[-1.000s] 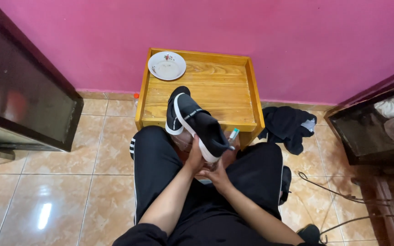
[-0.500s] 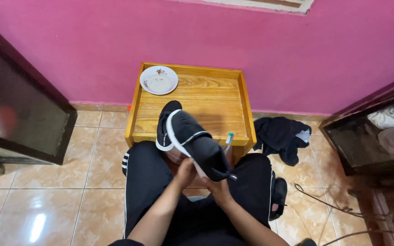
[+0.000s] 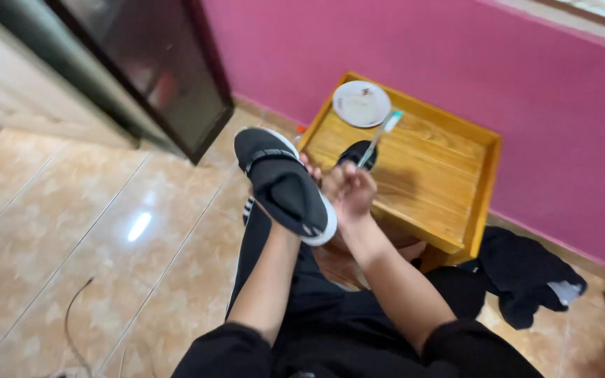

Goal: Cleaning the white rubber soles of black slip-on shoes using a toothbrush and cleaning solution.

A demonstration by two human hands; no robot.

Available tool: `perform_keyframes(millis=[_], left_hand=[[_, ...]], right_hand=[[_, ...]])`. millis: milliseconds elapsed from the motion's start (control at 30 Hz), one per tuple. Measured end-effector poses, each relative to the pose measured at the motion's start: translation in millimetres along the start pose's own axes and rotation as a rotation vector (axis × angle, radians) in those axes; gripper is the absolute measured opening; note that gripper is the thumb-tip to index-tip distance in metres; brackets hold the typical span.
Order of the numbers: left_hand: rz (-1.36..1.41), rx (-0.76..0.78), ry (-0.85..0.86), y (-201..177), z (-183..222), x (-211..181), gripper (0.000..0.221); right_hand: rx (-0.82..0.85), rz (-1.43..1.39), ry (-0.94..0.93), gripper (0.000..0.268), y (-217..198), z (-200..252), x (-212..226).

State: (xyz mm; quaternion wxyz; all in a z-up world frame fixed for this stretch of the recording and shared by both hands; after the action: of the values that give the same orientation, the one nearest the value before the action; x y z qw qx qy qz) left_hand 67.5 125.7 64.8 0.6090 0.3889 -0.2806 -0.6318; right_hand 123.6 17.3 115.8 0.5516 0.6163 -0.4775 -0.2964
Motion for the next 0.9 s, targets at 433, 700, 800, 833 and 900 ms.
perform_keyframes(millis=[433, 700, 800, 833, 900], left_hand=[[-0.222, 0.076, -0.272, 69.2, 3.2, -24.2, 0.076], [-0.373, 0.124, -0.293, 117.5, 56.7, 51.3, 0.088], [-0.400, 0.142, -0.326, 126.5, 74.5, 76.6, 0.092], [-0.398, 0.144, -0.333, 130.7, 78.8, 81.6, 0.092], [-0.420, 0.166, -0.344, 143.0, 87.2, 92.3, 0.096]], right_hand=[[-0.015, -0.131, -0.148, 0.027, 70.7, 132.4, 67.8], [-0.216, 0.909, -0.343, 0.059, 8.7, 92.9, 61.9], [-0.211, 0.945, -0.425, 0.078, 43.3, 97.4, 67.6], [-0.215, 0.950, -0.428, 0.078, 52.0, 99.7, 72.7], [-0.156, 0.997, -0.474, 0.097, 76.8, 101.5, 84.9]])
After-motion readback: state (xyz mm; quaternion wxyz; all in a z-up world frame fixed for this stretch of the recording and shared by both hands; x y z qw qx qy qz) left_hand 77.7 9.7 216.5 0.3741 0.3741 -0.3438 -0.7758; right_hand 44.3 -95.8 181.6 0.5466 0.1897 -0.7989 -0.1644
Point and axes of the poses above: each hand's wrist, its own z-axis away from the middle knuckle, its own y-axis out of the palm, x = y × z, the point moved 9 cm from there along -z, towards the middle knuckle, and after that the axes turned 15 degrees about -y, right-handed, at the moved point
